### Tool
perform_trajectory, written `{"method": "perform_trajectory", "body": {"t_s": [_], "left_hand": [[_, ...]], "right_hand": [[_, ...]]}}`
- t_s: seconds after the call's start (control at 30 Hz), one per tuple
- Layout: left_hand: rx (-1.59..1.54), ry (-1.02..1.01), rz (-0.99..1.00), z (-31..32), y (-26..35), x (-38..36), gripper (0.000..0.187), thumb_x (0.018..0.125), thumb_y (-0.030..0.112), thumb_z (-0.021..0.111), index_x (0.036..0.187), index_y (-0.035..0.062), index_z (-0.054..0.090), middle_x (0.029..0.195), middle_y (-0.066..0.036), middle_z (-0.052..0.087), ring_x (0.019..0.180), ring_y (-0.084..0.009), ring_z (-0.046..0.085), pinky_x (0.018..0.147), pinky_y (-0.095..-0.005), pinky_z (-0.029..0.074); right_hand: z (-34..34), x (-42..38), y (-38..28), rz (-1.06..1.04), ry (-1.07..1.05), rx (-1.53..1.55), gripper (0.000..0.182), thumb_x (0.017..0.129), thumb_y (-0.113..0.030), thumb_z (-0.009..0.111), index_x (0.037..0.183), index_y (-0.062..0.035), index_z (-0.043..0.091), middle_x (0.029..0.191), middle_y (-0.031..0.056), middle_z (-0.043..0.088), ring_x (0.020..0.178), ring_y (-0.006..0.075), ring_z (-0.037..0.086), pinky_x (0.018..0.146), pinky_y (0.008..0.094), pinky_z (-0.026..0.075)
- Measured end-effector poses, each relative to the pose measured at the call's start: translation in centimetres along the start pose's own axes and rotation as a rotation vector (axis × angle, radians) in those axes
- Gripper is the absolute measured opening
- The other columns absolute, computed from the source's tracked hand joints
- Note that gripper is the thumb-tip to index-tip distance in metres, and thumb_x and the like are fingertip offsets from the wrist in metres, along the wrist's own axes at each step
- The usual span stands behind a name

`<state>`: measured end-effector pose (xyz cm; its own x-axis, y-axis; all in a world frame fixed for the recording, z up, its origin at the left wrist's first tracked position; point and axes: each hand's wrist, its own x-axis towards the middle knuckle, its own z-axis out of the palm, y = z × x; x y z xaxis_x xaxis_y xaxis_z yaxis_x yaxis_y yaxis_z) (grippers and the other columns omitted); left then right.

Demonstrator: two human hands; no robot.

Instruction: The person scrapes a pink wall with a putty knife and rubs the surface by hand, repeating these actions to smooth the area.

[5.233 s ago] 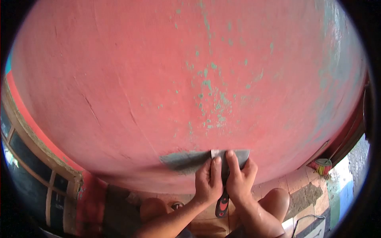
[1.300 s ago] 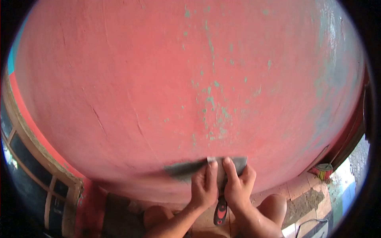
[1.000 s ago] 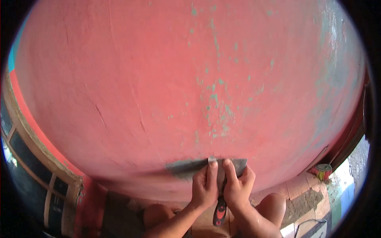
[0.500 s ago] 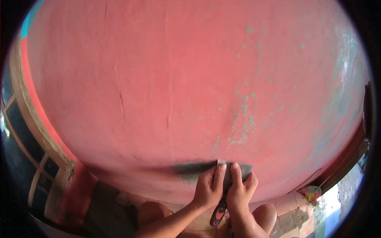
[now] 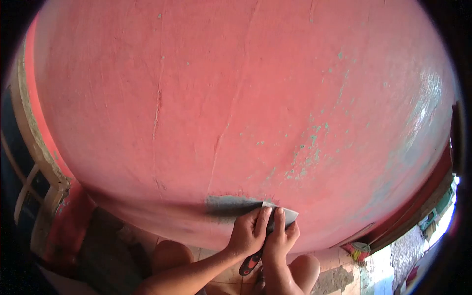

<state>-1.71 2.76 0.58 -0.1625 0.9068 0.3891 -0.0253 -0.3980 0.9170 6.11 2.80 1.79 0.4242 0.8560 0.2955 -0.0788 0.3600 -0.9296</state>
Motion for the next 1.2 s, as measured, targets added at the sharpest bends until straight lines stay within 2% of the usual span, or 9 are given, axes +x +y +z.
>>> {"method": "perform_trajectory", "body": {"t_s": [0.2,0.33,0.47,0.57,0.7,0.87,0.93,1.0,1.2], "left_hand": [[0.123,-0.056,0.068,-1.5,2.7,1.3,0.030,0.104,0.021,0.052,0.084,0.0000,0.057,0.062,-0.014,0.050,0.055,-0.0110,0.044,0.050,-0.0323,0.038],[0.480,0.161,0.593,-3.3,1.5,1.0,0.025,0.098,0.012,0.057,0.076,0.0008,0.054,0.067,-0.007,0.058,0.057,-0.0186,0.056,0.054,-0.0312,0.044],[0.995,0.375,0.812,-3.4,4.1,2.0,0.044,0.092,0.033,0.066,0.118,-0.0016,0.057,0.118,-0.026,0.051,0.113,-0.0443,0.049,0.101,-0.0605,0.036],[1.223,0.239,0.614,-1.5,-0.4,2.0,0.076,0.088,0.052,0.065,0.147,0.0095,0.045,0.149,-0.028,0.032,0.127,-0.0492,0.037,0.104,-0.0719,0.021],[1.350,-0.237,0.357,1.5,-1.9,-0.4,0.085,0.087,0.057,0.063,0.150,0.0074,0.036,0.155,-0.031,0.021,0.137,-0.0551,0.024,0.100,-0.0822,0.013],[1.134,-0.769,0.611,2.7,-6.9,-3.5,0.080,0.089,0.046,0.065,0.154,0.0136,0.032,0.153,-0.020,0.035,0.137,-0.0377,0.038,0.102,-0.0682,0.031],[1.085,-1.039,0.418,2.2,-8.7,-4.9,0.079,0.089,0.042,0.066,0.155,0.0137,0.031,0.152,-0.018,0.040,0.136,-0.0339,0.044,0.105,-0.0607,0.035],[1.063,-1.388,-0.173,1.9,-9.4,-6.6,0.076,0.092,0.044,0.062,0.154,0.0106,0.031,0.151,-0.016,0.042,0.136,-0.0342,0.044,0.111,-0.0571,0.033],[1.202,-1.372,0.024,0.1,-8.1,-6.3,0.071,0.091,0.037,0.066,0.151,0.0109,0.037,0.140,-0.012,0.055,0.124,-0.0304,0.056,0.114,-0.0474,0.035]], "right_hand": [[-0.2,1.6,-4.3,0.018,-0.135,0.069,0.020,0.093,-0.016,0.070,0.090,0.0032,0.065,0.080,0.0027,0.067,0.073,0.0074,0.058,0.064,0.0242,0.047],[-4.7,4.2,-1.8,-0.213,-0.078,-0.030,0.019,0.095,-0.016,0.066,0.095,0.0025,0.065,0.084,0.0038,0.068,0.074,0.0077,0.058,0.066,0.0240,0.048],[-8.3,5.4,-0.2,-0.212,0.138,0.025,0.019,0.098,-0.017,0.064,0.093,0.0015,0.062,0.079,0.0017,0.064,0.069,0.0068,0.057,0.062,0.0228,0.047],[-9.3,5.2,0.7,-0.099,0.201,0.094,0.021,0.098,-0.019,0.064,0.093,0.0012,0.063,0.079,0.0022,0.064,0.069,0.0067,0.057,0.061,0.0236,0.047],[-10.0,4.8,0.9,-0.120,0.124,0.023,0.023,0.097,-0.022,0.066,0.092,0.0011,0.064,0.079,0.0025,0.065,0.070,0.0068,0.056,0.062,0.0230,0.046],[-10.4,4.3,-0.2,0.000,0.020,0.070,0.019,0.099,-0.020,0.064,0.092,-0.0030,0.063,0.082,-0.0018,0.063,0.073,0.0046,0.054,0.065,0.0212,0.044],[-10.5,4.4,-0.5,-0.023,0.051,0.110,0.019,0.098,-0.021,0.065,0.092,-0.0032,0.064,0.082,-0.0016,0.063,0.073,0.0050,0.055,0.065,0.0213,0.044],[-11.3,4.6,-0.9,-0.008,0.078,0.156,0.021,0.098,-0.022,0.066,0.093,-0.0021,0.065,0.084,-0.0001,0.064,0.075,0.0063,0.056,0.067,0.0224,0.045],[-15.4,6.1,-2.8,0.039,0.159,0.247,0.023,0.096,-0.026,0.066,0.095,-0.0033,0.067,0.085,-0.0004,0.064,0.077,0.0074,0.055,0.071,0.0228,0.043]]}}
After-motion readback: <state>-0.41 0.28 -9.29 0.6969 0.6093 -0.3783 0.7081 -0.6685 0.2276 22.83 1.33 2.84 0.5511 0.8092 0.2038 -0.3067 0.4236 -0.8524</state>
